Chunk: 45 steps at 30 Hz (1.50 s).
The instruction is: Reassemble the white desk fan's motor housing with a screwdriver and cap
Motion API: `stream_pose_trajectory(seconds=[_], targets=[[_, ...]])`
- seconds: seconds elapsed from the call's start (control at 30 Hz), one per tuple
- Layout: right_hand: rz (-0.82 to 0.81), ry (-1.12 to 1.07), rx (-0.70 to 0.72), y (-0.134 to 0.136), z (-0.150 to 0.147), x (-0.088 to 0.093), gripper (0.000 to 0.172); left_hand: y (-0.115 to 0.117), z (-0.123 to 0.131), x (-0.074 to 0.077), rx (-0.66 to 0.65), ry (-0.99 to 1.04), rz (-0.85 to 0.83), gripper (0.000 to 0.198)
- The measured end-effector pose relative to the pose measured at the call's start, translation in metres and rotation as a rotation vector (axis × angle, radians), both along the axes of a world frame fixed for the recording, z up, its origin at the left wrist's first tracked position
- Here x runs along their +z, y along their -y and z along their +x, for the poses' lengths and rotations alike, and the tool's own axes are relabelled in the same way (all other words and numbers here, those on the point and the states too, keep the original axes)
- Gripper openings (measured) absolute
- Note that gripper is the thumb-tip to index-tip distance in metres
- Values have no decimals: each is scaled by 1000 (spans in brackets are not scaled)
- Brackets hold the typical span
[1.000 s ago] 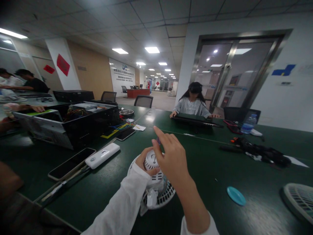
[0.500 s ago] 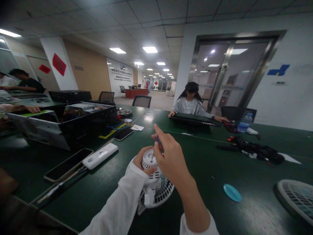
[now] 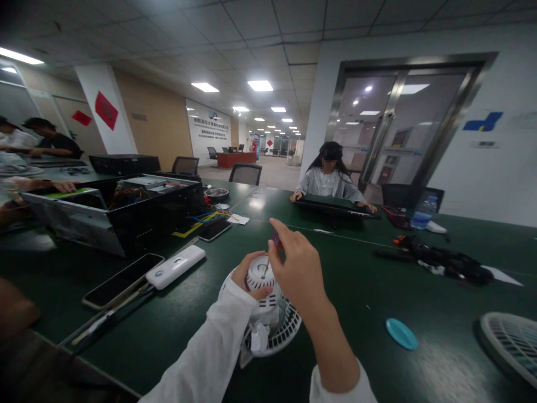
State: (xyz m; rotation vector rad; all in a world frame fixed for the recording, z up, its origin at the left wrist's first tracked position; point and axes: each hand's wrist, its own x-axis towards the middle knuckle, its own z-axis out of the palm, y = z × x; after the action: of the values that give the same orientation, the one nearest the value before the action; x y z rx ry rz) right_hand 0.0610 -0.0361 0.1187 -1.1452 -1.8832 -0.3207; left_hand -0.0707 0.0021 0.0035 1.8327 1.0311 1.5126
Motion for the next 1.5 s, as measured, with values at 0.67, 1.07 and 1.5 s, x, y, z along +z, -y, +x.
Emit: stream_pose_trajectory(seconds=[0.67, 1.07, 1.5], targets=[[53, -3, -83, -5, 7, -3, 34, 2, 0, 1, -9, 4, 14, 69], [151, 40, -110, -7, 14, -1, 32, -1, 0, -3, -13, 34, 37, 69], [-520, -74, -422, -82, 81, -112, 7, -1, 1, -5, -32, 76, 12, 69]])
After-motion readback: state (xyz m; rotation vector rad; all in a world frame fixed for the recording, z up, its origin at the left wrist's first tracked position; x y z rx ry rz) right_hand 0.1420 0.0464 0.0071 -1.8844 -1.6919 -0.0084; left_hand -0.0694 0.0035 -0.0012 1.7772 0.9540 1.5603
